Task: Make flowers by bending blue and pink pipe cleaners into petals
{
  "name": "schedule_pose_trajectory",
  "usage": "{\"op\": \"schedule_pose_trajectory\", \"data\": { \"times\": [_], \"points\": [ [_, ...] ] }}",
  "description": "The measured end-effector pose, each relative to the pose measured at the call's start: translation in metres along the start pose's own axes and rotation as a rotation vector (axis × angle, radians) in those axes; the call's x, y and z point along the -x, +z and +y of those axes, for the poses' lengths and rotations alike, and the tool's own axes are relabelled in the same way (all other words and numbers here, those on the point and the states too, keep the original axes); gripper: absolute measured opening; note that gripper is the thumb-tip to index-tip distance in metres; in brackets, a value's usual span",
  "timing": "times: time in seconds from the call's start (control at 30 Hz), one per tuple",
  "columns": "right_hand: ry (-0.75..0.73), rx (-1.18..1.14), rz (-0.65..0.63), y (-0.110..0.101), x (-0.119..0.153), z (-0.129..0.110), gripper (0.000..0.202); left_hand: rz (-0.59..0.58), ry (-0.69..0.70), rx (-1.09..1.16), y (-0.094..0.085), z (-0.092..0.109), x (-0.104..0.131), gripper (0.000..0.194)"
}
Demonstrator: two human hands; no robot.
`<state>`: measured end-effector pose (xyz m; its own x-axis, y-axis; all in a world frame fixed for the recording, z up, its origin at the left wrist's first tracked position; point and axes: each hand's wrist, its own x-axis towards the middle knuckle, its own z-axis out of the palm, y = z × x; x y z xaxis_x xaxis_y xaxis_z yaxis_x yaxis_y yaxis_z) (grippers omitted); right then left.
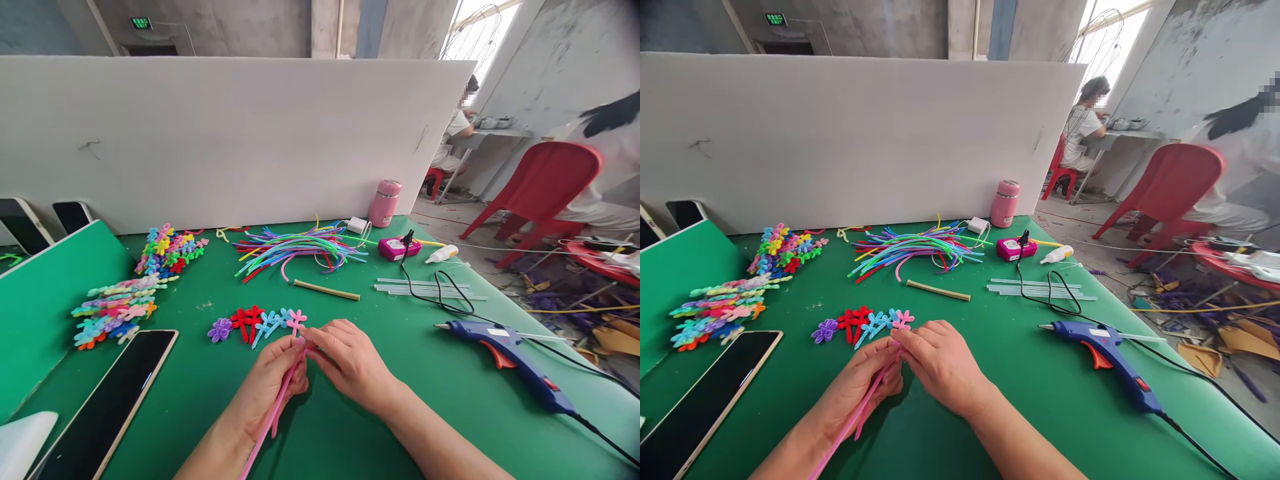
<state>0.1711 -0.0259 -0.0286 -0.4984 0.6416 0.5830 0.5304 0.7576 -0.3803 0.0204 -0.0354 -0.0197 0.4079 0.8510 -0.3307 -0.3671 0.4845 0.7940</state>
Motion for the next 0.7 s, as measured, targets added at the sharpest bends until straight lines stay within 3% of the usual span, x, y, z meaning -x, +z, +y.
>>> {"op": "schedule_pose_trajectory", "data": {
  "times": [0.17,0.33,0.5,0.7],
  "points": [
    [0.002,-0.011,-0.017,-0.002,0.0,0.0,0.032,-0.036,0.033,-0.036,0.001,0.002,0.002,0.022],
    [0.065,-0.133,-0.022,-0.004,-0.001,-0.004,0.031,-0.016,0.118,-0.305,-0.002,0.003,0.003,0.023],
    [0.32,-0.587,-0.075,-0.007,-0.001,-0.005,0.036,0.034,0.343,-0.775,-0.001,0.004,0.005,0.024],
    [0.651,-1.23,-0.245,-0.009,-0.001,0.004,0.037,-0.005,0.544,-1.065,0.005,0.002,0.009,0.024]
  ]
}}
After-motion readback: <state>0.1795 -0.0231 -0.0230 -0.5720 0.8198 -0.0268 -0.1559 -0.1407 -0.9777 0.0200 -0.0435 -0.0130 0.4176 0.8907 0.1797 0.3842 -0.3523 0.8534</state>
